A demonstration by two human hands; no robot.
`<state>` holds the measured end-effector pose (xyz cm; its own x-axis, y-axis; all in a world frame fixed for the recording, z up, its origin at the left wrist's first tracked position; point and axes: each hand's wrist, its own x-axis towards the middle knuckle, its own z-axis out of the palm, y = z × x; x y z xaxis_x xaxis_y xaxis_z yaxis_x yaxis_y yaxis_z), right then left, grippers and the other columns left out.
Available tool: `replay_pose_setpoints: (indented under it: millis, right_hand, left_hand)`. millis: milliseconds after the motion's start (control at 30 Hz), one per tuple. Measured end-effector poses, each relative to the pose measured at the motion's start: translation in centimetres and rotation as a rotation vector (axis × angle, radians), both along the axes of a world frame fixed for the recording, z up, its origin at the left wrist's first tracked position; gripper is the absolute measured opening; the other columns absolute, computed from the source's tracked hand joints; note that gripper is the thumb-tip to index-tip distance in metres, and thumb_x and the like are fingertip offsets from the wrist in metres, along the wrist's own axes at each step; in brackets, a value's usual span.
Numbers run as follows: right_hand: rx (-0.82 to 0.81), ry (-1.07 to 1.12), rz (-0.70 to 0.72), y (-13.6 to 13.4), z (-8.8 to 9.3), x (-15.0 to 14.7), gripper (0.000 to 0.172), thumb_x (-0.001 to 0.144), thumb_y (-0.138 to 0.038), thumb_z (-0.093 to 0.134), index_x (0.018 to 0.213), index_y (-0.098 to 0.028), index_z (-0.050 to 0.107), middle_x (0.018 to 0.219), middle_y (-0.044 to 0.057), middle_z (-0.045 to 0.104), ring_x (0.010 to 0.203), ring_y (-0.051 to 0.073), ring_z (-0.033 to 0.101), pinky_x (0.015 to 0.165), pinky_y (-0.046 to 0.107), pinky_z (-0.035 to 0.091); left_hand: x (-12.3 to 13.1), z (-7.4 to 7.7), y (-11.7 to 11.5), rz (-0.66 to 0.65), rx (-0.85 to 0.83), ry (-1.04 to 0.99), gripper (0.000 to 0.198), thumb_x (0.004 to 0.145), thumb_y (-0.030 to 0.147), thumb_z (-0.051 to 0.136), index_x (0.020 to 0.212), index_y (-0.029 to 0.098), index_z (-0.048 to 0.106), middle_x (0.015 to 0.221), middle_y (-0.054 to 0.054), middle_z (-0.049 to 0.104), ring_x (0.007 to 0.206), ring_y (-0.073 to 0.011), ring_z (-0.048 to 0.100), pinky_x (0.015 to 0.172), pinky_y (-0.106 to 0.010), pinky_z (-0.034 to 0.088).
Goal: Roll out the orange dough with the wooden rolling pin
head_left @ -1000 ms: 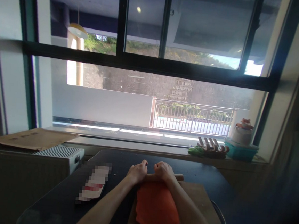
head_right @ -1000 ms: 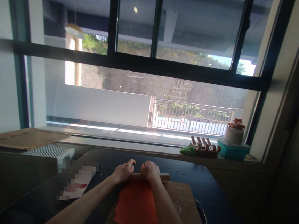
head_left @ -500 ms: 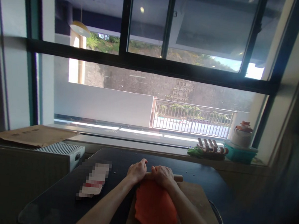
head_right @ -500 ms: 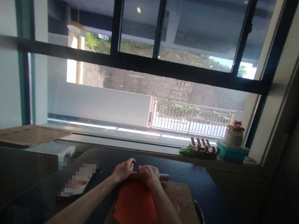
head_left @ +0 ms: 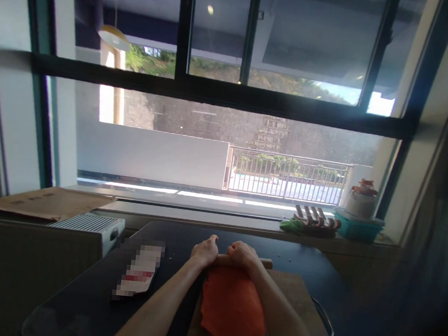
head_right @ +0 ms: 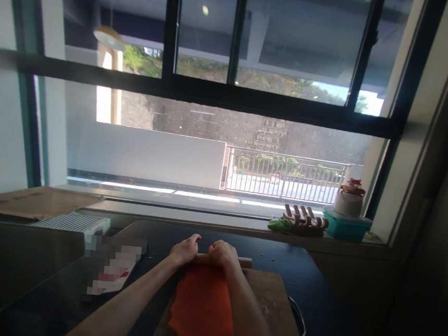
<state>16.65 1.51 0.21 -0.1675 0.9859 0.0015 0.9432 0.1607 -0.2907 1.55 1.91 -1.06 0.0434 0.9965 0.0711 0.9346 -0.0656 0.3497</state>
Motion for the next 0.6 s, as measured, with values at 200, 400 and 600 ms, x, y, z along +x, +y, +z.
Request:
replay_pose_setpoints:
  millis: [200,400,600]
  right_hand:
    - [0.155,0.045,-0.010,-3.7,-0.8,0.0,0.036,0.096,-0.033,0.034,0.099,-0.024,0.069,0.105,0.006,0.069,0.101,0.021,0.062,0.083,0.029,0.041]
    - [0.232,0.090,0.102,-7.4,-1.3,0.7,0.029,0.094,-0.030,0.042,0.105,-0.022,0.068,0.107,0.005,0.064,0.104,0.021,0.055,0.085,0.029,0.039]
    - [0.190,0.095,0.226,-8.7,-0.4,2.8,0.026,0.088,-0.024,0.050,0.108,-0.018,0.066,0.108,0.008,0.061,0.102,0.022,0.053,0.085,0.029,0.039]
  left_hand:
    - [-0.2,-0.1,-3.4,-0.084,0.078,0.007,0.045,0.095,0.023,0.026,0.136,0.020,0.045,0.127,-0.011,0.063,0.118,-0.0273,0.056,0.099,-0.043,0.041]
    - [-1.8,-0.6,-6.2,-0.227,0.007,-0.031,0.052,0.093,0.029,0.029,0.141,0.014,0.041,0.138,-0.012,0.054,0.128,-0.0233,0.048,0.107,-0.036,0.035]
    - [-3.0,-0.1,-5.1,-0.230,-0.104,-0.112,0.061,0.088,0.032,0.036,0.145,0.012,0.034,0.139,-0.007,0.055,0.124,-0.0174,0.053,0.100,-0.023,0.041]
